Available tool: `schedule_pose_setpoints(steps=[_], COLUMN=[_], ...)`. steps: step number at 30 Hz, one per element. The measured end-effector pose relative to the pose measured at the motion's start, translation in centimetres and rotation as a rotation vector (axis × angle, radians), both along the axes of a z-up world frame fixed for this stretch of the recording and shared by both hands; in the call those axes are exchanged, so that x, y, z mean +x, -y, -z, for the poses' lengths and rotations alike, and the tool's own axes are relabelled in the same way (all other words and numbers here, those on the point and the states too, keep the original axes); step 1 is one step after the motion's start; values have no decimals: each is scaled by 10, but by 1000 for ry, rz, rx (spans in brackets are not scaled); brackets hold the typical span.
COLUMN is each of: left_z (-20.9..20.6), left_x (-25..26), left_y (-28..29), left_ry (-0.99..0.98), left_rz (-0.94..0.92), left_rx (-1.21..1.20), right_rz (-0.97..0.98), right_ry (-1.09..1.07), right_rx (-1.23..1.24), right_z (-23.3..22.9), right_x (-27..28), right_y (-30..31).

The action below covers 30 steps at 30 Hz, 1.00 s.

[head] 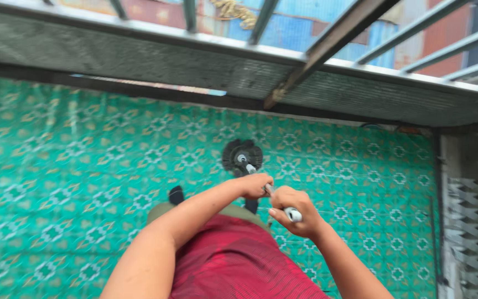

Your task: The person mops a tiled floor in a narrow corridor or balcony by holding the mop handle and moving the mop head across the surface.

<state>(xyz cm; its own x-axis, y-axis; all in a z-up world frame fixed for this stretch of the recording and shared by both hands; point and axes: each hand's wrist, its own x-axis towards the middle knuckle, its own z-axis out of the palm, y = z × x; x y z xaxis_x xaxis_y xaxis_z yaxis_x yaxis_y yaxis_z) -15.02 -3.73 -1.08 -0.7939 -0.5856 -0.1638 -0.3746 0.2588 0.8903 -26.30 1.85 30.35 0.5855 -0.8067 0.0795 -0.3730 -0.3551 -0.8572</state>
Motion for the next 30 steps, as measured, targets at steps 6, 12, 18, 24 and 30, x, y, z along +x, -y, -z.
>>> schedule_pose_setpoints(steps=[6, 12, 18, 24, 30], left_z=[-29, -24, 57, 74, 48], left_x=[141, 294, 378, 394, 422], left_y=[-5, -40, -71, -62, -24], left_ry=[-75, 62, 103, 204, 379], left_rz=[-170, -523, -886, -1063, -1085], left_rx=[-74, -30, -125, -79, 136], right_rz=[-238, -464, -686, -848, -903], right_ry=[72, 49, 65, -140, -329], right_rx=[3, 65, 69, 121, 176], right_z=[11, 25, 65, 73, 109], right_x=[99, 205, 277, 294, 334], right_y=[33, 60, 65, 82, 145])
